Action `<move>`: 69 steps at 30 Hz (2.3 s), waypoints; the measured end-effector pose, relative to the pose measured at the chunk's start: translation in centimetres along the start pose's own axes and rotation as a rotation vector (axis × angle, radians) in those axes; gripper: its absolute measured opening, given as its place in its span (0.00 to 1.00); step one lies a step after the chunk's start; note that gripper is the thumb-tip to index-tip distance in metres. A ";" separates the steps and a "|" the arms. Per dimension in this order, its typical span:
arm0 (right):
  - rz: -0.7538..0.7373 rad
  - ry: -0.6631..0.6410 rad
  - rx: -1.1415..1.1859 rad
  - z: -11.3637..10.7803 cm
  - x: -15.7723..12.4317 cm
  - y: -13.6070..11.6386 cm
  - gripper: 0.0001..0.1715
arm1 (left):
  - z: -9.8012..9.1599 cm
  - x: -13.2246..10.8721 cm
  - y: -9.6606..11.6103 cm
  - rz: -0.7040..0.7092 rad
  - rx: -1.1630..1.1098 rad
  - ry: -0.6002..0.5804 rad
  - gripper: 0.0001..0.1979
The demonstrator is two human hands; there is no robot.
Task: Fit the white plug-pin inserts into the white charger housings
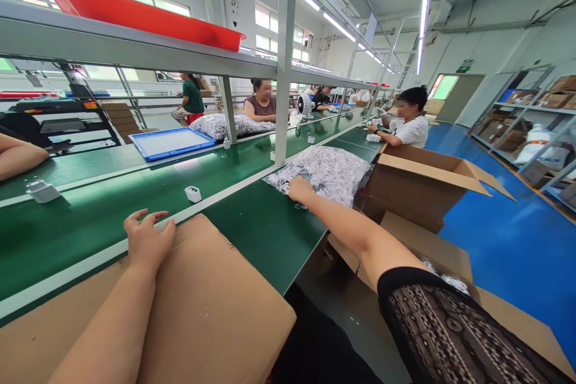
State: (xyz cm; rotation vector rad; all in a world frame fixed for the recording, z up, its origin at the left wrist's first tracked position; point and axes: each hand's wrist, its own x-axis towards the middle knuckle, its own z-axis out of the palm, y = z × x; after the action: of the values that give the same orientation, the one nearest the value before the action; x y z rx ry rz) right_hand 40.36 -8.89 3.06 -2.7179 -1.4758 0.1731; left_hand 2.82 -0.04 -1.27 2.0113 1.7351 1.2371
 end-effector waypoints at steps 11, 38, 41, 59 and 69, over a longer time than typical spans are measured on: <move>-0.057 -0.117 -0.068 -1.4 0.5 2.4 0.17 | -0.6 -0.1 0.5 -0.133 -0.092 -0.074 0.17; -0.189 0.026 -0.189 -0.4 -1.2 1.3 0.20 | -0.3 -0.1 0.3 -0.126 -0.111 -0.045 0.18; -0.229 0.017 -0.204 -0.6 -1.1 1.2 0.19 | -0.5 0.0 0.5 -0.144 -0.044 -0.031 0.20; -0.786 -0.095 0.184 1.2 -8.4 -7.3 0.19 | -2.0 0.3 -0.7 -0.398 0.107 0.094 0.38; -1.131 0.178 0.202 5.2 -10.3 -11.5 0.16 | -2.3 0.9 -2.2 -0.420 0.214 0.068 0.26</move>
State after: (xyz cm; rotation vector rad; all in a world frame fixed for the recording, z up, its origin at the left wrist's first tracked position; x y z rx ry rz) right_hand 24.62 -11.35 -0.22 -1.3658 -2.4398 0.0190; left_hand -0.38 0.55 -0.85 1.5922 2.2566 1.0254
